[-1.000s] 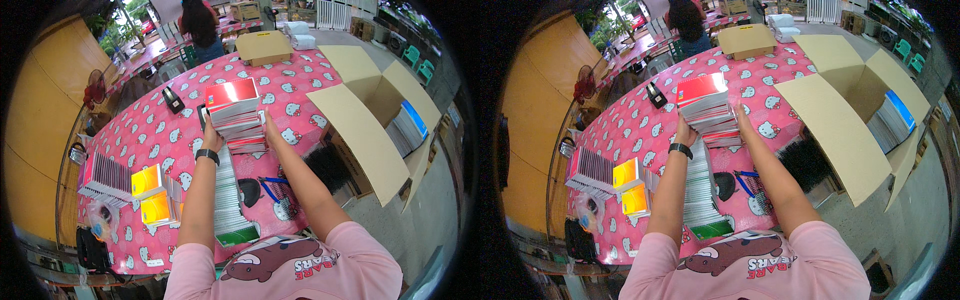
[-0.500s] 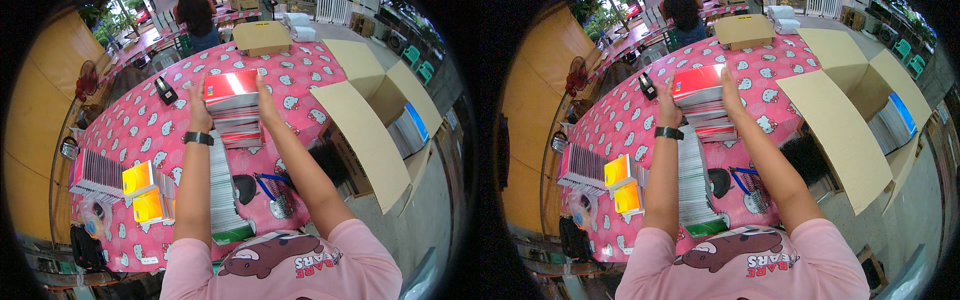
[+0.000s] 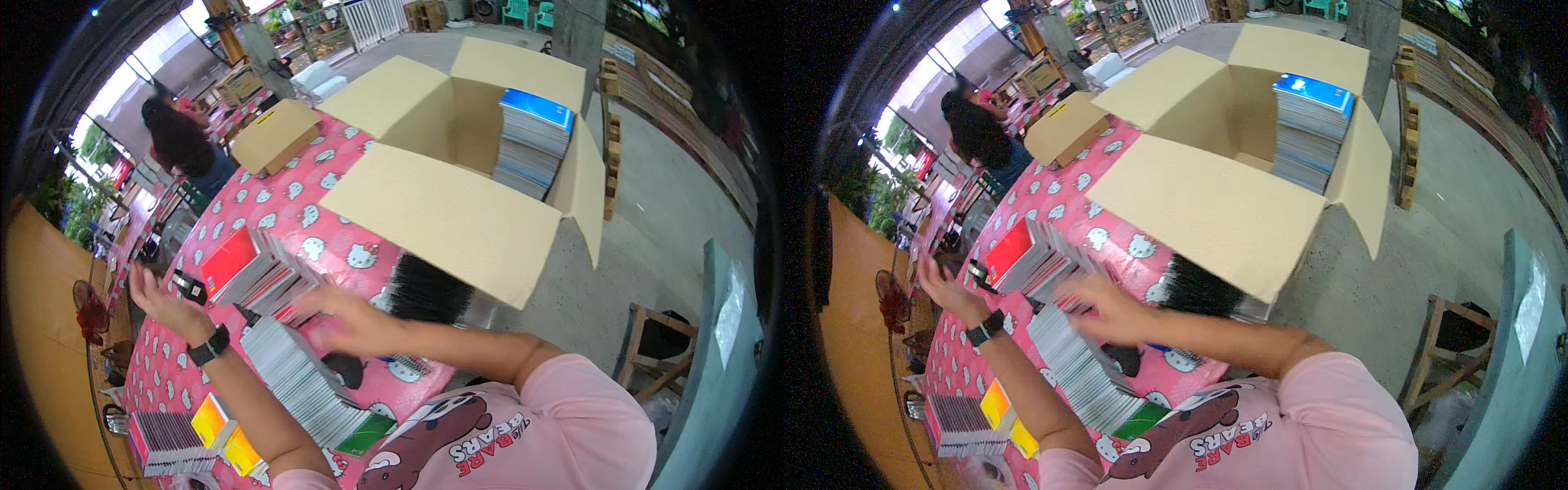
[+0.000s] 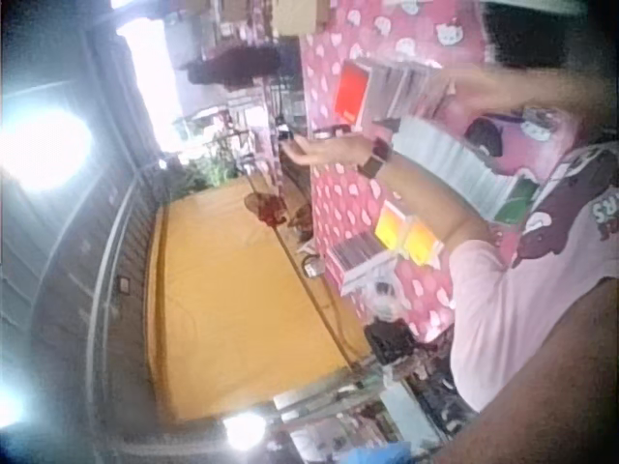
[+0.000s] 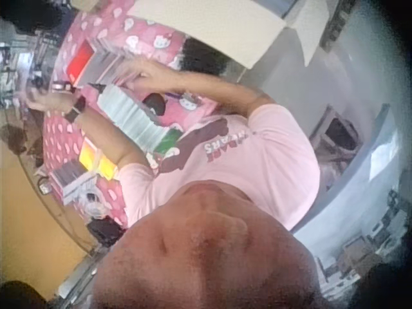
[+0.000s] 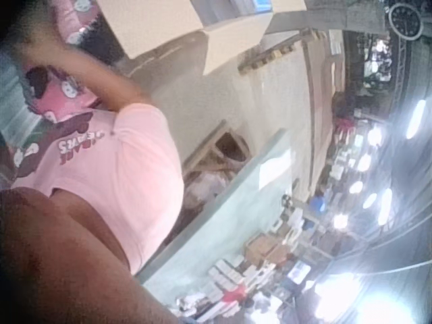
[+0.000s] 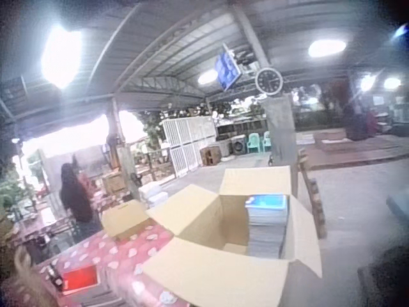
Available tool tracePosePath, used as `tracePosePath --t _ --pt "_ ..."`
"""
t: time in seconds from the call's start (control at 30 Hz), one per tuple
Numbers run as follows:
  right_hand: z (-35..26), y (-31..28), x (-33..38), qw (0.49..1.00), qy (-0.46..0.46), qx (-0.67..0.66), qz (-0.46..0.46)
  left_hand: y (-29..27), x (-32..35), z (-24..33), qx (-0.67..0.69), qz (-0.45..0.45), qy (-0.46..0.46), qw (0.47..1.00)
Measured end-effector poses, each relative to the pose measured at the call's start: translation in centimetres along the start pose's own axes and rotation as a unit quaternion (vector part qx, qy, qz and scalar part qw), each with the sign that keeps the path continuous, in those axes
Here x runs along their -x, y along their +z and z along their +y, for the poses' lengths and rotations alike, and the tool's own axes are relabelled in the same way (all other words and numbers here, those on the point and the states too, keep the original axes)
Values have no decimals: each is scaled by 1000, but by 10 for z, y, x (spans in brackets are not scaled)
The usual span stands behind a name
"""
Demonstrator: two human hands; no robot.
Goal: The person sorts stacks of spiral-bound notebooks from a cardboard box onto a table. They handle yellow, red, and blue notebooks, separating them into individual units and arranging them into neat piles on the table surface.
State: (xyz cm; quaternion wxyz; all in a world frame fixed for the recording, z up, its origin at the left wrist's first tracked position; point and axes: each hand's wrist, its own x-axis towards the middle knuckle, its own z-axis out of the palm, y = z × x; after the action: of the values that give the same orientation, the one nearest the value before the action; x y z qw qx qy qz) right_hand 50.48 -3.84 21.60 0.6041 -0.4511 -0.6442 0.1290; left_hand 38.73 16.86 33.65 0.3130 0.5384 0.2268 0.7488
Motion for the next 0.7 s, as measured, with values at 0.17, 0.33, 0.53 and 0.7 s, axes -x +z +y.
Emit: tracePosePath --t 0.17,0.33,0.53,0.7 --pt "-79 -84 100 885 122 -206 -400 162 80 88 119 -502 41 856" --pt "-136 -205 146 919 -32 -315 -235 311 188 84 73 -734 -242 631" --pt "-142 -297 213 931 -77 -355 -25 407 289 17 -153 -796 -230 539" --pt "-139 -338 240 931 6 -362 43 412 317 -4 -125 -778 -241 566"
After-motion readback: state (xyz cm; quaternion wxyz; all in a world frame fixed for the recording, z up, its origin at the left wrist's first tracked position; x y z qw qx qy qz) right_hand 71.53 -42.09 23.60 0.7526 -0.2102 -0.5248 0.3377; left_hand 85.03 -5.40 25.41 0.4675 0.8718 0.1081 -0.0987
